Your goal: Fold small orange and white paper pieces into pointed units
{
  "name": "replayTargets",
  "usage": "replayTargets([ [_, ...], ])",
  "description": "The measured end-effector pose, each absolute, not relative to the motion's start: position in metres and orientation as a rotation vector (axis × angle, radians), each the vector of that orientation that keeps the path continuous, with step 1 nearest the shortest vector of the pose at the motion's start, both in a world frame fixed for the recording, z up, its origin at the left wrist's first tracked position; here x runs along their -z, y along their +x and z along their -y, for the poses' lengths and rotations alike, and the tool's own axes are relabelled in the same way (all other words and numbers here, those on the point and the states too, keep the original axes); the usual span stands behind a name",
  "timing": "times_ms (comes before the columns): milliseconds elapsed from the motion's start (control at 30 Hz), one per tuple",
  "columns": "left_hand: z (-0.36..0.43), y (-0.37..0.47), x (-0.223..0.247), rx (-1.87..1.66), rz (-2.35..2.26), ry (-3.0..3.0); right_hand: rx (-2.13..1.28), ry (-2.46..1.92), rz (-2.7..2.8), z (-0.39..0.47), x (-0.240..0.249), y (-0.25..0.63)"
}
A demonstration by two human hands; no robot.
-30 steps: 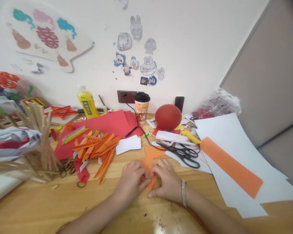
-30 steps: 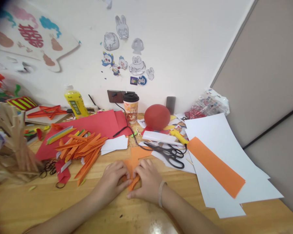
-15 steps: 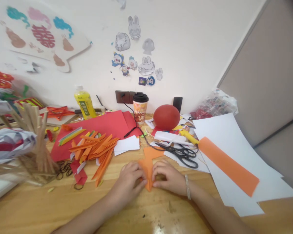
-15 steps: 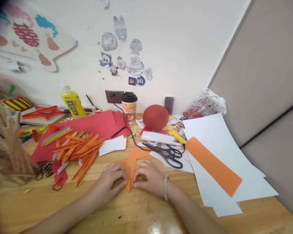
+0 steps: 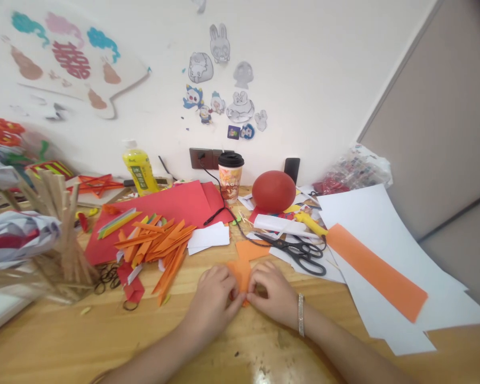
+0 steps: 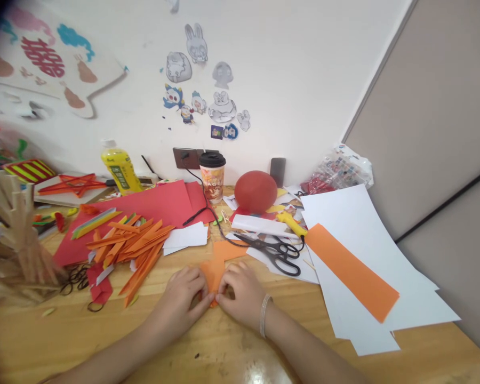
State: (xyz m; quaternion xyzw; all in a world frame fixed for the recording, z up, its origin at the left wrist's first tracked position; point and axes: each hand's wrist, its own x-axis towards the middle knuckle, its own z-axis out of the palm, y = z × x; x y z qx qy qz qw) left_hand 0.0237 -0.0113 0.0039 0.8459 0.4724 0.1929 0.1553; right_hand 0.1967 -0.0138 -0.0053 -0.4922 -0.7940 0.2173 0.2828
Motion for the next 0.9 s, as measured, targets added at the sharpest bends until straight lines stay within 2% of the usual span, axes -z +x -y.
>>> replayTargets([
  [900,0.0102,0.0233,-0.0015,-0.505,-1.377,2.485,-0.643,-1.357,2.075,0.0164,0.0025,0.1987],
])
